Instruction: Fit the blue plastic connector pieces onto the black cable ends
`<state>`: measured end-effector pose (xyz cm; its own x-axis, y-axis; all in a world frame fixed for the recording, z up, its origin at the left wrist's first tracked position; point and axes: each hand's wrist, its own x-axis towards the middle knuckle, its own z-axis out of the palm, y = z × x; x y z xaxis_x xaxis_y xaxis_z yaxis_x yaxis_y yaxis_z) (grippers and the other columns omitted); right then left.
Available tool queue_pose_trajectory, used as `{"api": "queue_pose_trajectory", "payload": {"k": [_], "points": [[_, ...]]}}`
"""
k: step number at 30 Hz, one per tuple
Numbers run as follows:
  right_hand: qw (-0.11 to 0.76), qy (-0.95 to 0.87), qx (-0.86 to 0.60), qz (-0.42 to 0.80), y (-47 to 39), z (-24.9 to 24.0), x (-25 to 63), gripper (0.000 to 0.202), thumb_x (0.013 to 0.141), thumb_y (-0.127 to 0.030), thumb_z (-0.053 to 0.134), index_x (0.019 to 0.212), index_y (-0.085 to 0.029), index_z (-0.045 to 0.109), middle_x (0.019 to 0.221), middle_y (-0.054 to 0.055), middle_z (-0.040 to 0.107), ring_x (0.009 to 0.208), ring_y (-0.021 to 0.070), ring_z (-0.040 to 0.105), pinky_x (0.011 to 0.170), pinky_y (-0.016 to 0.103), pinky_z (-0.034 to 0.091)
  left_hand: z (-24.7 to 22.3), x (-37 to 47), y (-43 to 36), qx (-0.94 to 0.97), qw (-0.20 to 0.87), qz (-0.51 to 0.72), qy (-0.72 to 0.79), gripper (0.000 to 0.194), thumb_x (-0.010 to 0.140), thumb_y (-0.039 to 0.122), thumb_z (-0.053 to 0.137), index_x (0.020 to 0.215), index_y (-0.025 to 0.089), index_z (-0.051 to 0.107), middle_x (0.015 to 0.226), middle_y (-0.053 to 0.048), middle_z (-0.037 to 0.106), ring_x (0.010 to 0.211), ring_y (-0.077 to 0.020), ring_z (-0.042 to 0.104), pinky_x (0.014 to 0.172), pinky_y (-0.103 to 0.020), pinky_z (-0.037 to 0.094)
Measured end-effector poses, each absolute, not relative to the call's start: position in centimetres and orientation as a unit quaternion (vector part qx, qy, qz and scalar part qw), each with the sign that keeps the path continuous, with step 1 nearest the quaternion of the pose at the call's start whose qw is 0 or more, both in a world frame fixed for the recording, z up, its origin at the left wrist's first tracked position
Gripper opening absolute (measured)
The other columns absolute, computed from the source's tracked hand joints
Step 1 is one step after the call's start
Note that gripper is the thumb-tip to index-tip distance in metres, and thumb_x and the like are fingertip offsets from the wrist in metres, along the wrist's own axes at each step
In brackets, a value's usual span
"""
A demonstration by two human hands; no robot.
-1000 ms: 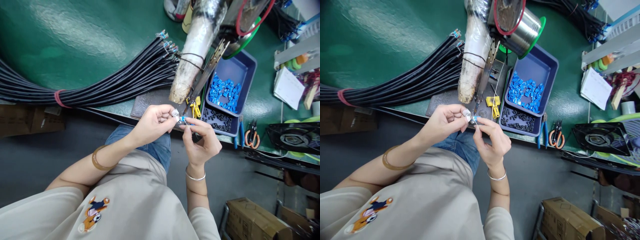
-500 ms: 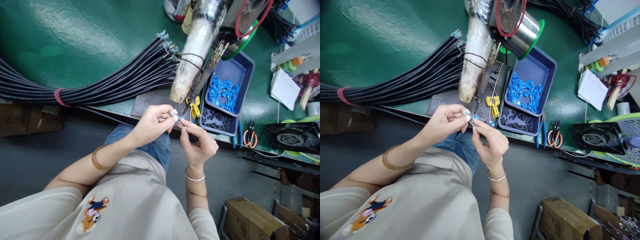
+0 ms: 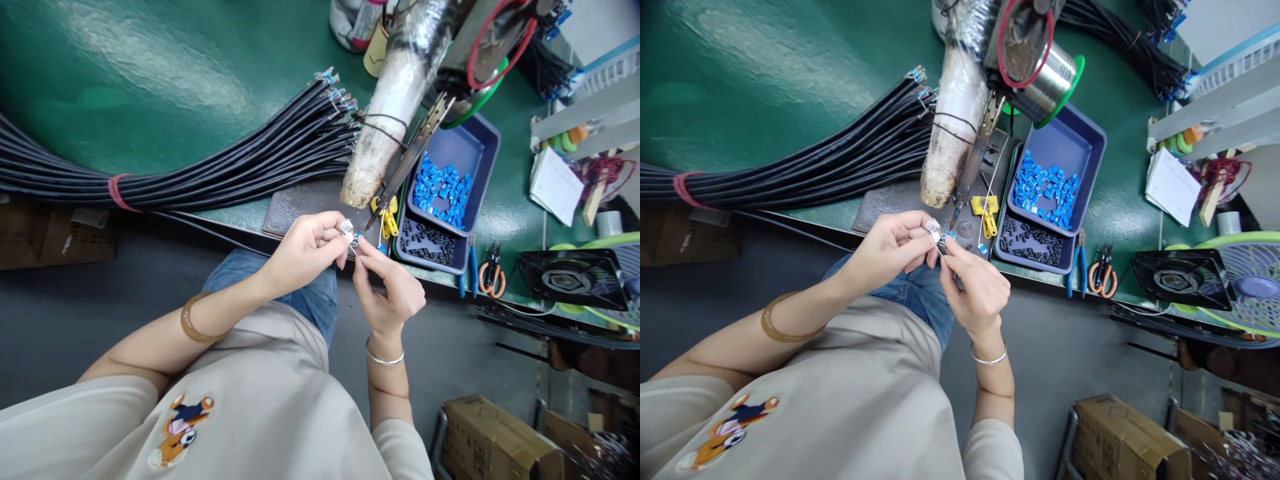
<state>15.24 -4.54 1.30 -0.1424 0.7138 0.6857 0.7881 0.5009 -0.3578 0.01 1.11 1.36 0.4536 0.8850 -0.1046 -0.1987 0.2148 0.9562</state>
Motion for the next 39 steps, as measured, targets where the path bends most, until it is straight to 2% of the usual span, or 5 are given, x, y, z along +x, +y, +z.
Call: {"api": "queue_pose_trajectory", "payload": {"k": [5, 12, 16, 24, 39], "points": [[0.475, -0.720, -0.506, -0.023, -4.6, 1.4, 15.6, 0.022, 0.079, -0.006, 0.068, 0.095, -0.021, 0.066, 0.098, 0.003, 0.079, 0.086, 0.0174, 0.076, 0.075, 0.027, 0.063, 1.6, -0.1, 1.0, 0.525, 0.684, 0.368, 0.348, 0.011, 0.084, 0.015, 0.053, 0.073, 0.015, 0.053, 0.056, 0.004, 0.058, 0.044, -0.0021, 0.044, 0.045, -0.013, 0.034], [0.466, -0.705, -0.534, -0.014, -4.7, 1.5, 15.5, 0.017, 0.082, -0.010, 0.066, 0.093, -0.022, 0.064, 0.095, 0.003, 0.078, 0.088, 0.0183, 0.076, 0.077, 0.033, 0.064, 1.9, -0.1, 0.8, 0.537, 0.671, 0.360, 0.363, 0.010, 0.081, 0.018, 0.058, 0.073, 0.015, 0.054, 0.054, 0.003, 0.056, 0.048, -0.0058, 0.049, 0.049, -0.016, 0.037], [0.450, -0.716, -0.530, -0.067, -4.5, 1.1, 15.3, 0.019, 0.080, -0.007, 0.068, 0.090, -0.022, 0.063, 0.094, 0.002, 0.077, 0.084, 0.0145, 0.075, 0.078, 0.028, 0.062, 1.9, 0.0, 0.9, 0.534, 0.666, 0.363, 0.373, 0.010, 0.082, 0.019, 0.057, 0.073, 0.015, 0.055, 0.051, 0.004, 0.050, 0.044, -0.0044, 0.040, 0.044, -0.018, 0.029], [0.470, -0.712, -0.520, -0.044, -3.5, 1.0, 15.2, 0.016, 0.081, -0.007, 0.065, 0.084, -0.022, 0.059, 0.099, 0.003, 0.076, 0.087, 0.0145, 0.074, 0.076, 0.028, 0.063, 1.9, 0.5, 1.6, 0.515, 0.657, 0.406, 0.371, 0.012, 0.082, 0.017, 0.056, 0.070, 0.015, 0.054, 0.049, 0.005, 0.045, 0.044, -0.0049, 0.038, 0.045, -0.020, 0.029], [0.457, -0.725, -0.510, -0.068, -3.2, 1.6, 15.3, 0.019, 0.079, -0.005, 0.068, 0.088, -0.020, 0.063, 0.099, 0.004, 0.077, 0.088, 0.0141, 0.074, 0.081, 0.027, 0.062, 2.4, 1.0, 1.9, 0.512, 0.648, 0.437, 0.356, 0.014, 0.082, 0.009, 0.052, 0.069, 0.014, 0.052, 0.051, 0.008, 0.043, 0.045, -0.0025, 0.036, 0.044, -0.016, 0.028]]}}
